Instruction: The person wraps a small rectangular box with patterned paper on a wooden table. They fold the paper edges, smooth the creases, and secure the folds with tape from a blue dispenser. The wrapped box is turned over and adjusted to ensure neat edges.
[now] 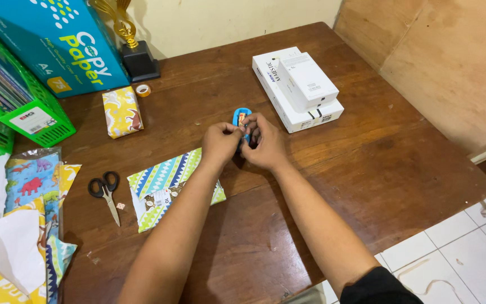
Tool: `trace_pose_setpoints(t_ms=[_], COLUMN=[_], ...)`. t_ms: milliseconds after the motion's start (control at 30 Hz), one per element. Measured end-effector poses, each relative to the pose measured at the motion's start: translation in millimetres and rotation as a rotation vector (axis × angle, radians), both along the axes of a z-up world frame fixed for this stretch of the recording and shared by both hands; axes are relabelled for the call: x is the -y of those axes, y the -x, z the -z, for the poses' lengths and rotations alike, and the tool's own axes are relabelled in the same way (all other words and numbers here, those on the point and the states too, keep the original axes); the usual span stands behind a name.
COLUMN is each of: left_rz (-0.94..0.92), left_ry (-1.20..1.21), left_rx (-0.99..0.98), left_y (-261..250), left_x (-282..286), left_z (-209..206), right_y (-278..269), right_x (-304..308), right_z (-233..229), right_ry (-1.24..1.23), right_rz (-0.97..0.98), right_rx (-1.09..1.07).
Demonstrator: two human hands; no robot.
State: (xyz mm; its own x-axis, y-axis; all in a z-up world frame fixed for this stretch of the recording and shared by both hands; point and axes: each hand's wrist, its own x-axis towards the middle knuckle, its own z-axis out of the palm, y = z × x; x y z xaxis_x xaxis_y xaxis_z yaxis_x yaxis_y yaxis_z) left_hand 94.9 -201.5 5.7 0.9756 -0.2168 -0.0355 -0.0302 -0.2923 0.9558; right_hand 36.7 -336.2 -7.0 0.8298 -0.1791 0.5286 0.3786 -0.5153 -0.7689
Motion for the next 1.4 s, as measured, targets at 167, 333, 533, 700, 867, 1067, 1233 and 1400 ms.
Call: trace_pose_setpoints(t_ms=[167,333,533,700,867,1067,1233,1400], left_rz=[-0.055,-0.089,-0.074,-0.064,-0.053,-0.071,-0.079,-0.077], left_ry=[-0.025,0.078,-0.004,-0.080,-0.110,-0.150,-0.172,-0.180], left_rx=[0.268,0.261,0.162,0.162,0.198,0.179,0.163,0.107], left_y=[12.4,31.0,59.3,65.4,66.5,66.0,62.0,55.9], left_x=[-9.9,-21.4,-33.5,-34.3,-32.0,-31.0,-30.4,-29.2], left_z=[-3.2,-7.2,-5.7,-7.0,-7.6,-7.6,-2.2,1.7], right_y=[1.8,2.1,-0.5,-1.0,0.7,5.2,-0.2,-3.3], right_x=[-4.3,-4.9,4.9,3.5,-2.9,-10.3,-9.4,-10.2], right_z=[-6.1,-5.6,0.0,-0.9,-9.1,-12.3,-3.7,1.0], right_ry=[0.033,0.007,-0.065,0.108,0.031,0.085,0.008,-0.010], right_rz=[0.019,0.013,-0.103,-0.058,-0.097,-0.027,-0.044,0.001], right_rx=[0.022,-0.014,0.011,0.048,0.008,-0.077,-0.060,-0.096])
